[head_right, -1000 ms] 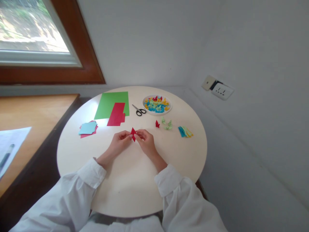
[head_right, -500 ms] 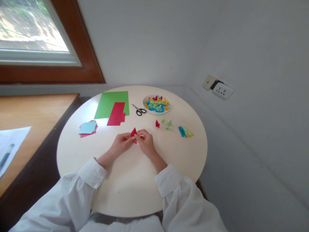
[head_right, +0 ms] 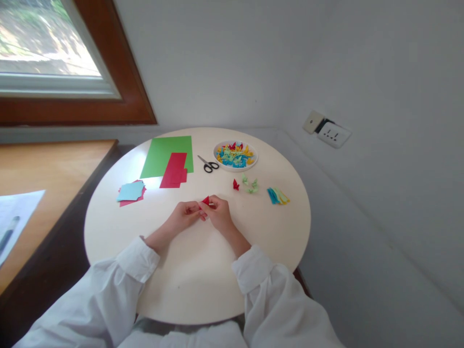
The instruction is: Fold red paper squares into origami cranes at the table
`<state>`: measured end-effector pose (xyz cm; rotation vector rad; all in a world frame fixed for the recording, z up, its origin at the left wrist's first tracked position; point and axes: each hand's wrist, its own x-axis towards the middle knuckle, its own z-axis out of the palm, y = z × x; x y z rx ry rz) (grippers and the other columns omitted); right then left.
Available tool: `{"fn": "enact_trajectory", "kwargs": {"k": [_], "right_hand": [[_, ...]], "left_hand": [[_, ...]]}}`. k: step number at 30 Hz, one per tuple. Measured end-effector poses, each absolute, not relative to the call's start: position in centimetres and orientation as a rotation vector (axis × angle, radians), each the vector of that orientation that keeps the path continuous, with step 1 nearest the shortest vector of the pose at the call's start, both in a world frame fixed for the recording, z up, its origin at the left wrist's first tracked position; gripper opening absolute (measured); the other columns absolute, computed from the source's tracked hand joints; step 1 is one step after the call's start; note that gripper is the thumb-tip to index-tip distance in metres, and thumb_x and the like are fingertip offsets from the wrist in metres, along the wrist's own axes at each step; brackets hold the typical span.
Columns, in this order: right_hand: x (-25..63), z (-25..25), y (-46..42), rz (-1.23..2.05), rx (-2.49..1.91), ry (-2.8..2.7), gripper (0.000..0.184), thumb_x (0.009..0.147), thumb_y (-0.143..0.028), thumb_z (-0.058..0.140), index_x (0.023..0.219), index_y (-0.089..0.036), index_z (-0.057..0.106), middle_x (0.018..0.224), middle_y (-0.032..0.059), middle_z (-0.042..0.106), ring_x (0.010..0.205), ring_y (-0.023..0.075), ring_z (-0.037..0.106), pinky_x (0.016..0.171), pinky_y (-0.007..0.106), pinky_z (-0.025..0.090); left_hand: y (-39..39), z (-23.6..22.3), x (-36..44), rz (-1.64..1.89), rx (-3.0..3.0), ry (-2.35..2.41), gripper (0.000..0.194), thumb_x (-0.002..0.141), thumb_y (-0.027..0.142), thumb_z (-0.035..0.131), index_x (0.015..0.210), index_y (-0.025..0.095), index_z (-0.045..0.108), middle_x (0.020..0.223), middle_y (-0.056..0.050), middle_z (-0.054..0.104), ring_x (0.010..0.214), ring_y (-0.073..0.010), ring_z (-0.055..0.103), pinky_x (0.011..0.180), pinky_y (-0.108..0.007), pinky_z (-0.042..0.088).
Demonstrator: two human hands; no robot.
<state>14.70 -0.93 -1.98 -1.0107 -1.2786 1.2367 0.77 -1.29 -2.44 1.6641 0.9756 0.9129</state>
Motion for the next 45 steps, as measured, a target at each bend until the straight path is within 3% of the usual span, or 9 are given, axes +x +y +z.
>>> {"fn": "enact_trajectory", "kwargs": {"k": [18, 23, 26, 31, 37, 45], "right_hand": [[15.5, -2.4, 0.0, 1.119, -1.062, -1.145, 0.018, 0.064, -0.034, 0.067, 0.056, -0.018, 0.061, 0.055, -0.0019, 0.060, 0.056, 0.0120, 0.051, 0.060, 0.027, 0.041], [15.6, -2.2, 0.0, 1.061, -1.114, -1.112, 0.019, 0.063, -0.033, 0.067, 0.057, -0.018, 0.060, 0.050, -0.0044, 0.054, 0.049, 0.0093, 0.046, 0.051, 0.024, 0.038], [15.5, -2.0, 0.0, 1.102, -1.088, -1.114, 0.017, 0.063, -0.033, 0.067, 0.061, -0.018, 0.060, 0.053, -0.0031, 0.057, 0.049, 0.0100, 0.049, 0.051, 0.025, 0.039], [15.3, -1.7, -0.3, 1.196, -1.000, -1.174, 0.015, 0.065, -0.033, 0.067, 0.071, -0.019, 0.062, 0.062, -0.0017, 0.063, 0.053, 0.0113, 0.057, 0.052, 0.025, 0.043], [15.2, -1.8, -0.8, 1.322, -0.943, -1.208, 0.020, 0.057, -0.028, 0.073, 0.075, -0.020, 0.067, 0.081, 0.0027, 0.071, 0.075, 0.0163, 0.065, 0.074, 0.032, 0.052], [15.3, -1.8, -0.9, 1.244, -0.961, -1.215, 0.016, 0.061, -0.029, 0.072, 0.074, -0.021, 0.069, 0.080, 0.0025, 0.071, 0.075, 0.0169, 0.065, 0.074, 0.033, 0.053]], "left_hand": [[-1.2, -2.7, 0.8, 0.903, 1.542, 1.019, 0.019, 0.074, 0.031, 0.059, 0.065, 0.014, 0.064, 0.067, -0.005, 0.068, 0.064, -0.0160, 0.063, 0.062, -0.026, 0.048], [-1.3, -1.7, 0.8, 1.051, 1.357, 1.055, 0.027, 0.072, 0.031, 0.062, 0.093, 0.013, 0.062, 0.065, -0.005, 0.068, 0.063, -0.0164, 0.064, 0.061, -0.026, 0.048], [-1.4, -1.4, 0.7, 1.120, 1.294, 1.042, 0.034, 0.073, 0.029, 0.061, 0.104, 0.016, 0.054, 0.062, -0.002, 0.066, 0.062, -0.0155, 0.064, 0.062, -0.027, 0.049], [-1.2, -1.3, 0.5, 1.191, 1.246, 1.019, 0.020, 0.074, 0.029, 0.059, 0.089, 0.016, 0.057, 0.065, 0.000, 0.063, 0.061, -0.0124, 0.061, 0.064, -0.028, 0.050], [-1.1, -0.8, 0.6, 1.216, 1.017, 0.943, 0.018, 0.066, 0.029, 0.065, 0.074, 0.013, 0.060, 0.068, -0.001, 0.063, 0.056, -0.0102, 0.058, 0.062, -0.027, 0.050], [-1.3, -1.0, 0.7, 1.200, 1.181, 0.942, 0.023, 0.066, 0.028, 0.070, 0.083, 0.013, 0.064, 0.072, -0.004, 0.067, 0.066, -0.0144, 0.063, 0.070, -0.031, 0.050]]}}
